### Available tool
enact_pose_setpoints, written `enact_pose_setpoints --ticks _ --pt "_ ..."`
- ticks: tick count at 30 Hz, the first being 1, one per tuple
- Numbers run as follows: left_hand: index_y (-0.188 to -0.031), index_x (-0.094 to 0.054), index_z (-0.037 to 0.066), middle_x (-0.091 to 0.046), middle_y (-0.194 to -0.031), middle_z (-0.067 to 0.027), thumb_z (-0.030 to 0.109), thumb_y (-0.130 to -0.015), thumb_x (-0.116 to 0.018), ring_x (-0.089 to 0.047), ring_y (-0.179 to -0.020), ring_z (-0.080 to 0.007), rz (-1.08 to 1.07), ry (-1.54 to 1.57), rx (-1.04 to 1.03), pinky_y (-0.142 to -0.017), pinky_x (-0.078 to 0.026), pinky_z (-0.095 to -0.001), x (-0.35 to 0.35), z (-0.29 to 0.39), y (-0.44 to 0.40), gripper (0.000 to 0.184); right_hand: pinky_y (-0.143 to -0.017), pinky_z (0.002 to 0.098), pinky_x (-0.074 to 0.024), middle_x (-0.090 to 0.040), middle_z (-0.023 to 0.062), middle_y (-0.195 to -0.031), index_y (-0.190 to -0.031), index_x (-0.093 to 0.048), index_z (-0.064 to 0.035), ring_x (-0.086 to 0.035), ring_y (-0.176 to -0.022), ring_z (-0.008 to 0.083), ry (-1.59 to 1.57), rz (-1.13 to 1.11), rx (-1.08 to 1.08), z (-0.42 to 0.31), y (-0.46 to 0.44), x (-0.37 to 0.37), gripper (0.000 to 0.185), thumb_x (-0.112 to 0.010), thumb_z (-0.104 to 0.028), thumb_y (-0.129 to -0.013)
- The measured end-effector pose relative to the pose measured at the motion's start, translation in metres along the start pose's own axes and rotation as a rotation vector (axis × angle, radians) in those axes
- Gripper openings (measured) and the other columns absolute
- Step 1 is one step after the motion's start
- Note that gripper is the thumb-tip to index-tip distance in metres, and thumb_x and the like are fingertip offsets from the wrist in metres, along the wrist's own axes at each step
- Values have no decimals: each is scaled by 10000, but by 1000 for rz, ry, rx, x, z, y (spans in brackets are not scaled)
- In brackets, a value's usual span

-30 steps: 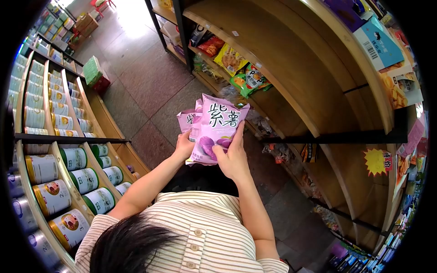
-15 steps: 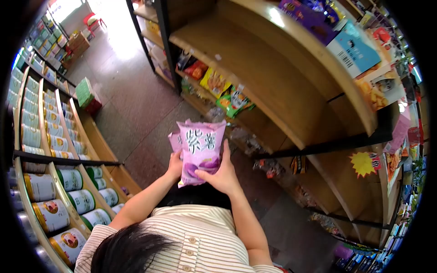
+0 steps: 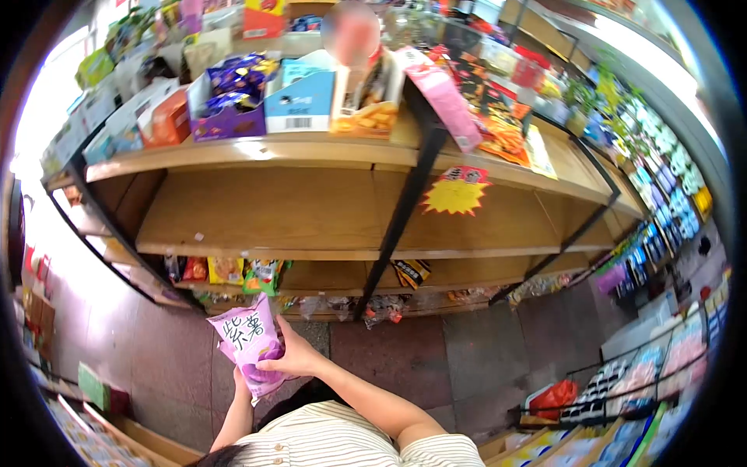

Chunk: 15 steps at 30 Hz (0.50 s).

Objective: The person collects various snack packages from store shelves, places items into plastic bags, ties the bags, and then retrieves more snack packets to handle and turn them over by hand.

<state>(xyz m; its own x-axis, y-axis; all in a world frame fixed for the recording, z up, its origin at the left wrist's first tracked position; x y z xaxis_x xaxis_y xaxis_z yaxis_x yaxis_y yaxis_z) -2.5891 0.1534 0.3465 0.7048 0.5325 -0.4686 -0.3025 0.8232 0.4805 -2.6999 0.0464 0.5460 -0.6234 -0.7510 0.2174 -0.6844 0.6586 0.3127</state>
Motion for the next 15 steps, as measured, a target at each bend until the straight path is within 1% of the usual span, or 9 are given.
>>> enact_pose_setpoints --ticks 2,4,6,7,10,11,14,15 --pt "-1237 -335 36 -424 -1185 -199 314 -849 -232 -441 -1052 -367 -144 32 23 -895 -367 -484 -24 4 -8 488 -929 330 -320 -374 237 -1205 -1300 -53 36 -404 -1110 288 -53 26 -5 -12 11 17 1087 -749 -358 -563" --pt "-1250 -317 43 -396 -1213 -197 338 -847 -211 -414 -1079 -373 -225 243 148 -915 -340 -487 -54 4 -10 510 -921 338 -330 -390 232 -1190 -1303 -53 29 -411 -1101 290 -106 48 -8 -14 19 30 1086 -747 -361 -565" --pt "-1241 -323 38 -402 -1208 -189 361 -856 -218 -419 -1075 -363 -242 215 189 -916 -340 -482 -82 17 -4 513 -902 351 -351 -410 228 -1166 -1307 -51 19 -430 -1080 293 6 139 2 -8 24 43 1086 -742 -372 -566" --pt "-1233 -332 36 -412 -1197 -186 377 -858 -229 -427 -1065 -360 -274 340 276 -912 -345 -479 -89 11 -2 517 -902 351 -351 -410 228 -1166 -1307 -51 19 -430 -1080 293 0 143 2 -4 26 45 1086 -742 -372 -566" --pt "-1207 -357 30 -441 -1161 -179 416 -860 -258 -451 -1033 -347 -306 418 366 -898 -361 -473 -86 -11 -13 528 -888 352 -365 -413 225 -1162 -1308 -55 18 -442 -1064 294 -68 172 -44 3 33 52 1083 -736 -388 -569" --pt "-1187 -374 7 -474 -1122 -178 314 -862 -284 -489 -990 -323 -266 408 338 -854 -405 -438 -83 -13 -13 457 -884 350 -369 -414 221 -1163 -1307 -58 20 -447 -1058 292 -48 186 -41 2 36 56 1080 -732 -393 -571" --pt "-1189 -380 32 -465 -1131 -174 389 -868 -263 -468 -1017 -325 -299 336 281 -881 -379 -466 -69 -31 -27 494 -877 350 -376 -412 211 -1172 -1302 -66 33 -454 -1049 283 -51 182 -52 2 42 58 1056 -718 -396 -591" --pt "-1188 -383 33 -469 -1127 -170 382 -870 -264 -472 -1012 -321 -290 330 307 -876 -385 -461 -64 -39 -30 487 -876 351 -376 -410 209 -1174 -1300 -69 37 -457 -1046 279 -33 222 -42 6 41 59 1046 -714 -396 -599"
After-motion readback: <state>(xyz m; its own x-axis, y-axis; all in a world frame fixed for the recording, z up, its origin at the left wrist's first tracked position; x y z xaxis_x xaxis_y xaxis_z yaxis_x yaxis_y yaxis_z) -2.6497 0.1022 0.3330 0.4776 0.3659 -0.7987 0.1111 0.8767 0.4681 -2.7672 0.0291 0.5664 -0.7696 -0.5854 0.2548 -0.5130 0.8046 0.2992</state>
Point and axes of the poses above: each hand's wrist, its own y-axis away from the middle knuckle, its own x-axis out of the back of the hand, z = x × y, the point moved 9 cm from there along -y, towards the middle knuckle
